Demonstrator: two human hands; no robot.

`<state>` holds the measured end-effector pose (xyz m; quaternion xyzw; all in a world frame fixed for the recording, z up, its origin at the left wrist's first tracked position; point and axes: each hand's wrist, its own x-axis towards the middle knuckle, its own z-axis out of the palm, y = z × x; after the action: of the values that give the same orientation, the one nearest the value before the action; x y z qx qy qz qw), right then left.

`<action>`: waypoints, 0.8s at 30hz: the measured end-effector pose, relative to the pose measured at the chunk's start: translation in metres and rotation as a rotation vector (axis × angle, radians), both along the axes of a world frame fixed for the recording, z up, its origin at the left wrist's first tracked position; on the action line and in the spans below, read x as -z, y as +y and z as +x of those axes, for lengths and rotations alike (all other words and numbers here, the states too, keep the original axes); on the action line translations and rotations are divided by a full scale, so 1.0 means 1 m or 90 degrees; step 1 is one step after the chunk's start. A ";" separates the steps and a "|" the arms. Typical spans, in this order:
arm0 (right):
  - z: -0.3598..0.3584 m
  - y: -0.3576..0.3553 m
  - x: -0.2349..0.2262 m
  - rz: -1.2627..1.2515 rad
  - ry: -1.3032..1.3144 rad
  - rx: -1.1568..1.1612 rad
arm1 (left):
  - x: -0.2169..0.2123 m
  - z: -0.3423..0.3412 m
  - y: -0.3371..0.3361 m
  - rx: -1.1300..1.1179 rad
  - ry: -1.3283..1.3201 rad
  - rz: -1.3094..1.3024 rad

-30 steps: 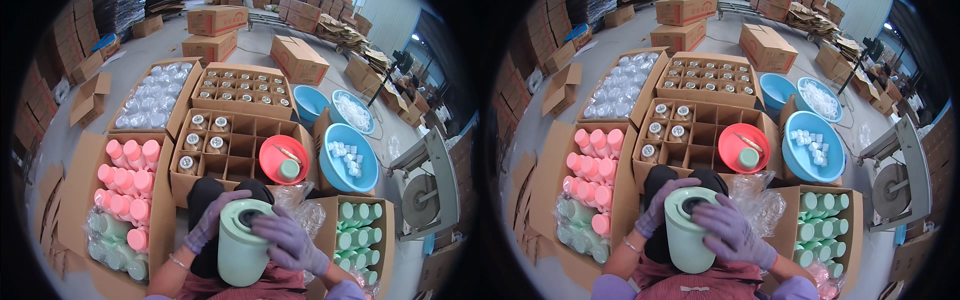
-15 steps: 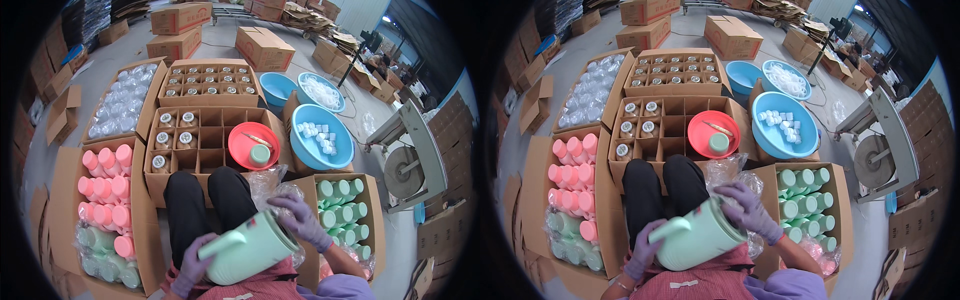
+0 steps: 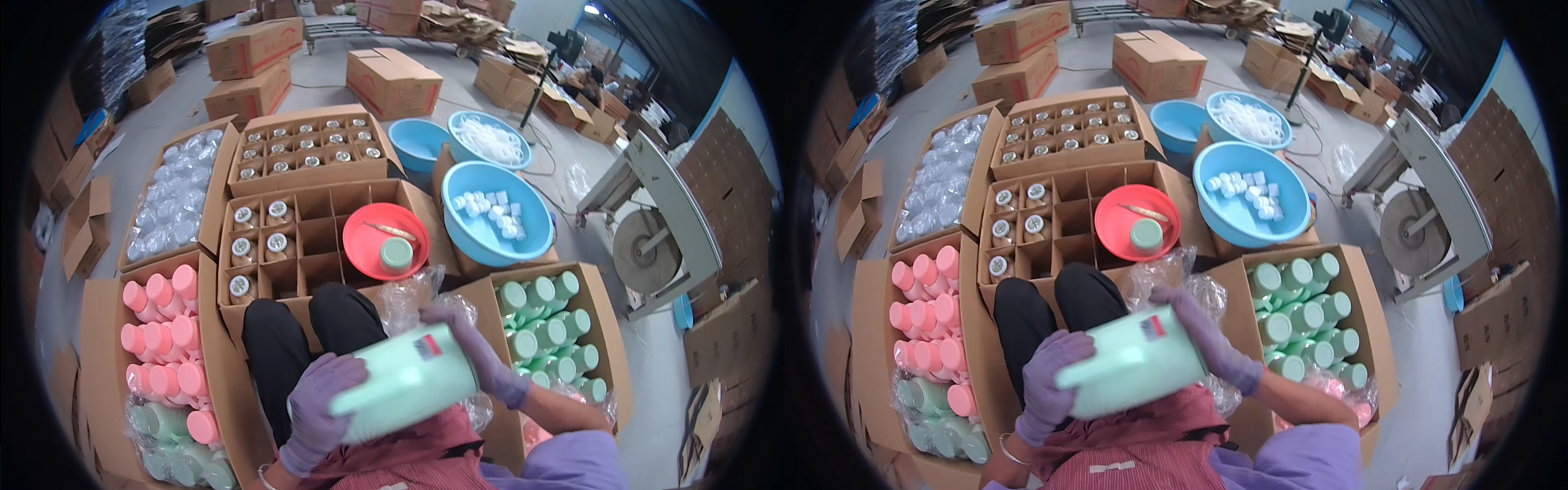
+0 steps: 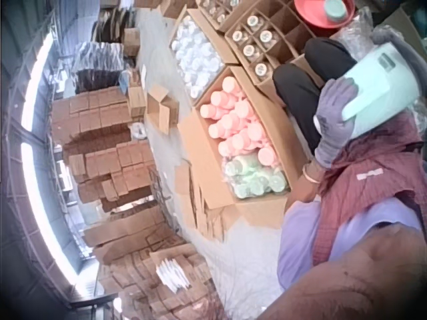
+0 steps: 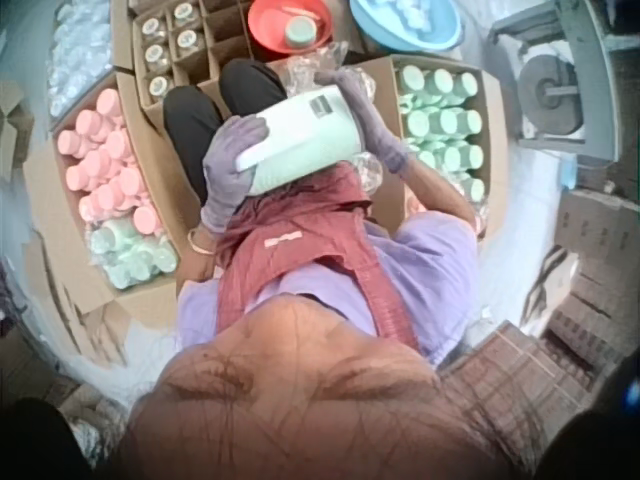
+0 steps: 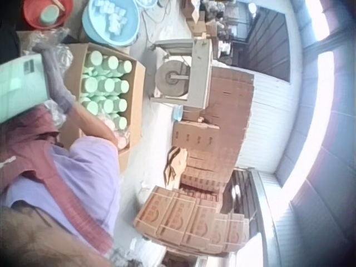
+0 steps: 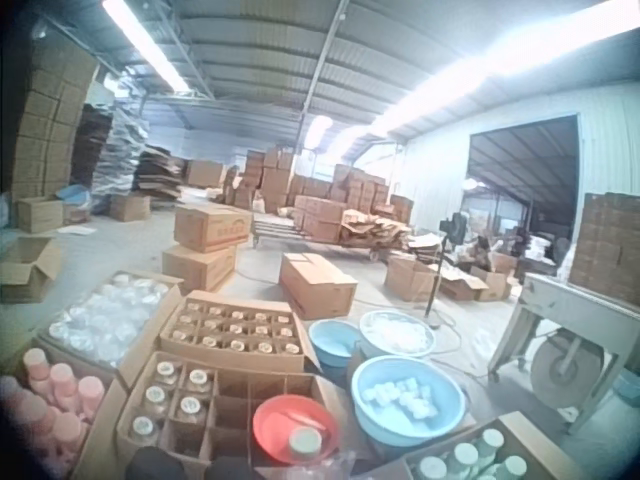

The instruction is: The person assembles pink and mint thermos bottles by inserting stainless steel inner bottles into colored outer shells, adding white stoppers, and wrapping each unit in bubble wrap. The person places the finished units into a cardboard box.

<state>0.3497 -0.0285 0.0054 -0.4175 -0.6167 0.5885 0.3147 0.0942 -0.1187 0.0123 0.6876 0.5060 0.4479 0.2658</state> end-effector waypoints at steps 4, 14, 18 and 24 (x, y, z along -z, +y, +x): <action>0.009 0.011 0.002 -0.264 0.089 0.041 | -0.003 -0.004 0.007 -0.001 -0.122 -0.098; -0.003 0.023 -0.034 0.167 -0.079 -0.107 | 0.041 0.013 -0.020 -0.163 -0.286 -0.108; 0.004 0.042 -0.031 0.259 -0.015 -0.244 | 0.066 -0.008 -0.038 -0.148 -0.560 -0.353; -0.035 -0.002 -0.088 0.720 -0.055 -0.530 | 0.076 -0.028 -0.027 0.073 -0.598 -0.504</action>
<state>0.3142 -0.0307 0.0934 0.0575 -0.9486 0.2321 0.2072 0.0659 -0.1461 -0.0637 0.2924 0.4247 0.4662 0.7189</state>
